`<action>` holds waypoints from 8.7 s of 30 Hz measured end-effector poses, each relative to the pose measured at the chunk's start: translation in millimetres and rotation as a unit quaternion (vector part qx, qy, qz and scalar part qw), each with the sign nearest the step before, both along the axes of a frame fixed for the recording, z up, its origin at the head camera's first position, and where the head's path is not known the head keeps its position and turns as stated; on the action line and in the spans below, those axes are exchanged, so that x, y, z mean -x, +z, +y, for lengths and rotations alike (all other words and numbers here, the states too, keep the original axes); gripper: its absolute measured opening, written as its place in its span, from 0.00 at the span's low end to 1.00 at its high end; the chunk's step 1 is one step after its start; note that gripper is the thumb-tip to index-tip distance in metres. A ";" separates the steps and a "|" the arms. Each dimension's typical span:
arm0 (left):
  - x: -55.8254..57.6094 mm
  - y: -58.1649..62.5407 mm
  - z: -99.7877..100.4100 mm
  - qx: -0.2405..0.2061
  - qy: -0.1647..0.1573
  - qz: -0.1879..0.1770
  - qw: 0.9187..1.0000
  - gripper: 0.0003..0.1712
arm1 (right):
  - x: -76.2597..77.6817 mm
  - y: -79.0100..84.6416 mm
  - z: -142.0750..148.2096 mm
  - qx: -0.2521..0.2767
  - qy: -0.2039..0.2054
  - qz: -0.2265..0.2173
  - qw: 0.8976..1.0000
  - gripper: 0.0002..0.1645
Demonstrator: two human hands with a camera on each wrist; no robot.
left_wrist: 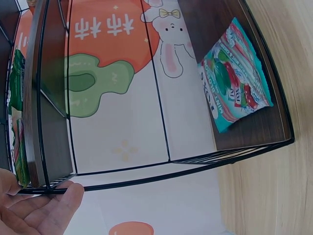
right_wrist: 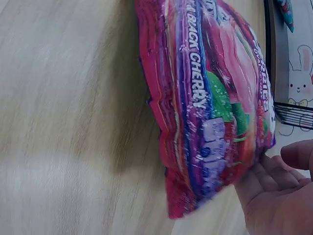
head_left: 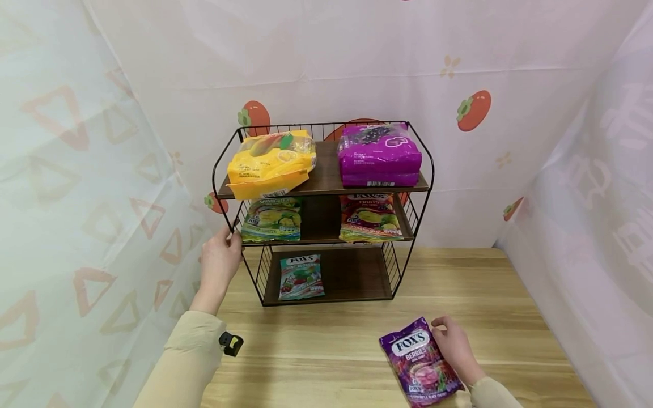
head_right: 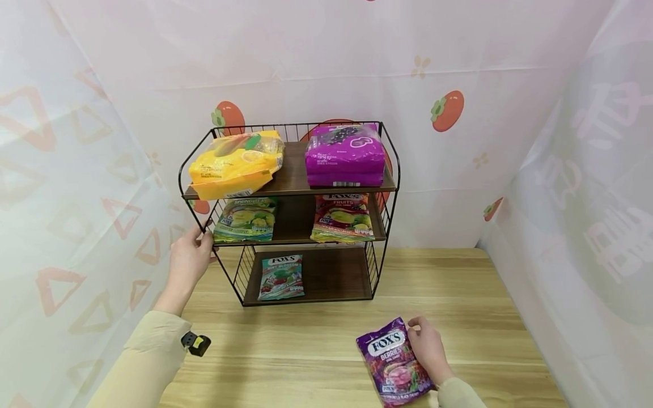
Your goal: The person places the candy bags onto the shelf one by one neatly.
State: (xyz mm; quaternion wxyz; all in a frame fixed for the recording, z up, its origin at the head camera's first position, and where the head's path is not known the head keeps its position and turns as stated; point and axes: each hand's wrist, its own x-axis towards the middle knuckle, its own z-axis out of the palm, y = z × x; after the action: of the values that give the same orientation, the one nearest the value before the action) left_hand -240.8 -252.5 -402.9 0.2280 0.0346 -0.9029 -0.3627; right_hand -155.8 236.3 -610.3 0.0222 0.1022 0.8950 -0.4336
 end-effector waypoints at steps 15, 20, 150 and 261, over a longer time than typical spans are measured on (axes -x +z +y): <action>1.6 -1.6 -1.1 0.004 0.000 0.001 1.000 0.23 | -7.7 -3.1 7.7 -0.123 0.037 0.032 0.991 0.10; 1.2 -1.3 -0.7 0.003 0.000 0.001 1.000 0.24 | -11.4 -5.7 9.6 -0.174 0.048 0.042 0.983 0.10; -2.0 -1.8 -1.1 0.003 -0.001 -0.015 1.000 0.23 | -0.1 16.4 -29.7 0.291 0.110 -0.100 0.945 0.25; -2.6 -2.5 -0.3 0.008 0.008 -0.022 1.000 0.22 | 62.7 -2.5 -99.1 0.068 0.151 0.064 0.984 0.42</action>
State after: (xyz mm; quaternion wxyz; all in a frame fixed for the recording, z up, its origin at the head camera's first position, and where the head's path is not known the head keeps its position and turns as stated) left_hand -238.1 -252.7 -405.4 0.2114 0.0480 -0.9104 -0.3524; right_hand -218.5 137.1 -612.8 0.0370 -0.0642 0.8681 -0.4909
